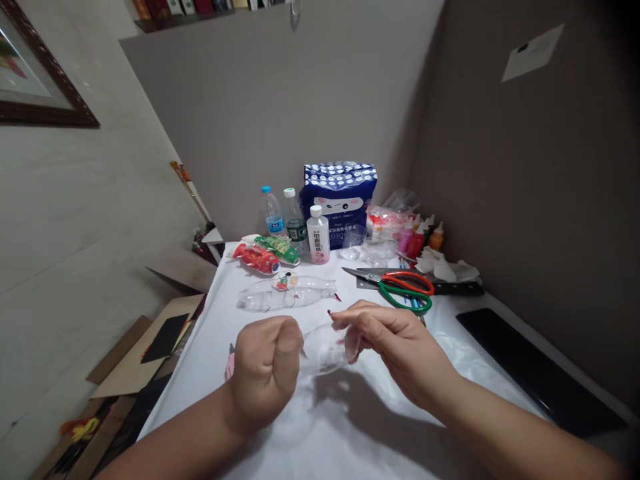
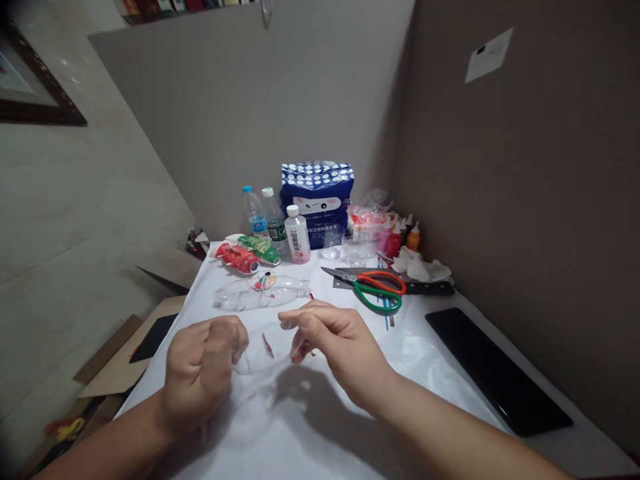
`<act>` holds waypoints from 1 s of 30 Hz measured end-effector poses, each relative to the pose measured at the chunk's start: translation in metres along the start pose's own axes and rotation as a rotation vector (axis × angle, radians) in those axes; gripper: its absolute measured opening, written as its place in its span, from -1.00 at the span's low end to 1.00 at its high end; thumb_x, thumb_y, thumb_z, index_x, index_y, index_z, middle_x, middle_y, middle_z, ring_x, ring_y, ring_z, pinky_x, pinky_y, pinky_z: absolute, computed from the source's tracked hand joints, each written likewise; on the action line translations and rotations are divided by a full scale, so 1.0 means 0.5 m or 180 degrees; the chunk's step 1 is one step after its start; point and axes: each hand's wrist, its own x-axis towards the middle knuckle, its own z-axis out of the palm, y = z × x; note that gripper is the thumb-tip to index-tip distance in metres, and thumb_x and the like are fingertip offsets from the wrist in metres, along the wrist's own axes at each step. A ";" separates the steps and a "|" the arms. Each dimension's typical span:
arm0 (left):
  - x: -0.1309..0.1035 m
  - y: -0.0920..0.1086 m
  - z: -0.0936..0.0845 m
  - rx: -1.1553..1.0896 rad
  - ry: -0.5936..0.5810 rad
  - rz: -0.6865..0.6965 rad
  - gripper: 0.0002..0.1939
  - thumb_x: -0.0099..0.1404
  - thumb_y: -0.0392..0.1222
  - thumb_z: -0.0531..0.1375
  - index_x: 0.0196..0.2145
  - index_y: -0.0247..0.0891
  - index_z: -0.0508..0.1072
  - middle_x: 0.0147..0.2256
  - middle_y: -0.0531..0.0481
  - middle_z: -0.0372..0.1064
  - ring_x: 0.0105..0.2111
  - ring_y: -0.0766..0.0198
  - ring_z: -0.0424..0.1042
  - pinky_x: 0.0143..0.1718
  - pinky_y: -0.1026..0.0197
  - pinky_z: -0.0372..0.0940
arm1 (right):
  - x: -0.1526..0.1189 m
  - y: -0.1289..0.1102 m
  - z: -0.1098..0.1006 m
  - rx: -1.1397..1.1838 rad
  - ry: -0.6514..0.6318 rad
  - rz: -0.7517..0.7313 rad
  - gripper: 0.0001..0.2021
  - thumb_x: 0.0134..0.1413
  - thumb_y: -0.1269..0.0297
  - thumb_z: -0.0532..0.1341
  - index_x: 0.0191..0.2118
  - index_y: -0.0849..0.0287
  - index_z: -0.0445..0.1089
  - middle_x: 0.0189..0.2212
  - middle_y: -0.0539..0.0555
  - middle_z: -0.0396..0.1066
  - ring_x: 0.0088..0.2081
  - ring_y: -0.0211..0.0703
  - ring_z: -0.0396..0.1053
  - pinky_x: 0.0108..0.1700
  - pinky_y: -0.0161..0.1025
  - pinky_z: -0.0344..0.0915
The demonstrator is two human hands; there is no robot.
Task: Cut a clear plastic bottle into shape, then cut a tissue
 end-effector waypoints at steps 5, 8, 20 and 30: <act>0.002 -0.009 0.007 -0.0210 -0.0016 -0.0162 -0.56 0.42 -0.26 -0.10 -0.64 -0.23 0.11 -0.65 0.10 0.07 -0.63 0.40 0.12 -0.56 0.24 0.03 | 0.001 -0.011 -0.006 -0.0747 0.0044 -0.0174 -0.79 0.18 0.19 0.20 -0.26 0.10 0.58 -0.46 0.08 0.45 -0.33 -0.14 0.37 -0.21 -0.14 0.29; 0.007 -0.003 0.009 -0.0414 -0.0135 -0.0527 -0.49 0.44 -0.18 -0.13 -0.69 -0.23 0.05 -0.69 0.11 0.03 -0.66 0.40 0.08 -0.57 0.24 0.04 | -0.001 -0.009 -0.006 -0.0469 0.0126 -0.0064 -0.74 0.16 0.20 0.21 -0.46 0.15 0.57 -0.52 0.07 0.41 -0.34 -0.15 0.38 -0.19 -0.16 0.28; 0.046 -0.008 -0.006 -0.0733 -0.1248 -0.1667 -0.45 0.36 0.17 -0.14 -0.46 -0.26 0.40 -0.59 0.10 0.29 -0.70 0.44 0.08 -0.58 0.32 0.11 | 0.010 0.010 0.002 -0.0043 0.0558 0.0411 -0.70 0.12 0.10 0.23 -0.43 0.25 0.51 -0.46 0.08 0.44 -0.50 -0.25 0.36 -0.41 -0.27 0.31; 0.060 0.020 -0.024 -0.1336 -0.1925 -0.2259 -0.64 0.20 0.11 0.09 -0.46 -0.27 0.38 -0.62 0.14 0.15 -0.65 0.41 0.11 -0.57 0.33 0.10 | 0.002 -0.012 0.011 -0.0509 0.0056 -0.0064 -0.87 0.16 0.21 0.22 -0.19 0.07 0.42 -0.30 0.01 0.37 -0.42 -0.25 0.42 -0.34 -0.24 0.37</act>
